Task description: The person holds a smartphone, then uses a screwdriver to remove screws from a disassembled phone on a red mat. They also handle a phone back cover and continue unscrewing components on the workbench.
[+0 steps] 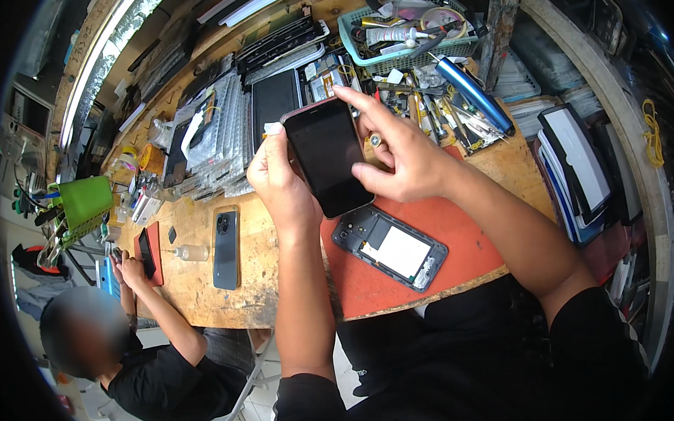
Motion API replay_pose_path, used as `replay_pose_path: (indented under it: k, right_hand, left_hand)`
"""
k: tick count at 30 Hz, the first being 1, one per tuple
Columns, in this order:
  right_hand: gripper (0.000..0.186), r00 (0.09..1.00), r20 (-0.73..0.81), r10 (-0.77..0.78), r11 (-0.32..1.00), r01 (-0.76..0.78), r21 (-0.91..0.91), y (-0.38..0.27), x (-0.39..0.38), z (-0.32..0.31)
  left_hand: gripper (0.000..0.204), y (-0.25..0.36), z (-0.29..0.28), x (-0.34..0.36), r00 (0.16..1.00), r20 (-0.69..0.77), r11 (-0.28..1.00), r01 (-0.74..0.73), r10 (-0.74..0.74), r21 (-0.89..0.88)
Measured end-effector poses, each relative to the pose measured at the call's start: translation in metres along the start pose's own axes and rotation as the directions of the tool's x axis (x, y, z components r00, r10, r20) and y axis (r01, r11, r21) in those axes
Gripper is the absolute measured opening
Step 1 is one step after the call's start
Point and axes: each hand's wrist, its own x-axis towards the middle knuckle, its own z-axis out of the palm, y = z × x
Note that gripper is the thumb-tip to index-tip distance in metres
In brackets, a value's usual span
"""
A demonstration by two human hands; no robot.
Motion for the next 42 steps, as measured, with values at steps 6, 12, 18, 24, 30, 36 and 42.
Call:
replay_pose_path:
  k: [6, 12, 18, 24, 30, 36, 42]
  right_hand:
    - [0.124, 0.997, 0.01, -0.072, 0.963, 0.072, -0.26, 0.004, 0.006, 0.008]
    - [0.115, 0.999, 0.041, 0.009, 0.999, -0.007, -0.051, 0.002, 0.002, 0.004]
    - [0.101, 0.997, -0.02, -0.08, 0.988, 0.082, 0.133, 0.011, 0.002, 0.008]
    - [0.083, 0.992, -0.099, -0.079, 0.99, 0.089, 0.11, 0.013, 0.011, 0.01]
    - [0.074, 1.0, -0.017, -0.023, 0.997, 0.024, 0.075, 0.009, 0.001, 0.004]
    - [0.083, 0.985, -0.076, -0.155, 0.988, 0.155, -0.009, 0.012, 0.014, 0.006]
    - [0.074, 1.0, 0.003, -0.002, 0.998, 0.001, 0.063, 0.006, 0.002, 0.001]
  left_hand:
    - [0.034, -0.001, -0.001, 0.003, 1.0, -0.008, 1.0, -0.001, 0.001, 0.01]
    - [0.035, -0.002, -0.001, 0.003, 1.0, -0.009, 1.0, -0.001, 0.002, 0.013]
    - [0.034, -0.001, 0.0, 0.0, 1.0, 0.01, 1.0, 0.001, -0.001, -0.016]
    - [0.034, 0.0, 0.003, 0.0, 1.0, 0.014, 1.0, 0.001, -0.001, -0.016]
    - [0.033, -0.001, 0.002, -0.002, 0.999, 0.013, 0.999, -0.034, 0.034, -0.023]
    - [0.033, -0.001, 0.002, 0.0, 0.999, 0.025, 0.999, -0.04, 0.041, -0.028]
    - [0.033, -0.004, 0.0, 0.0, 0.999, 0.015, 0.999, -0.05, 0.05, -0.022]
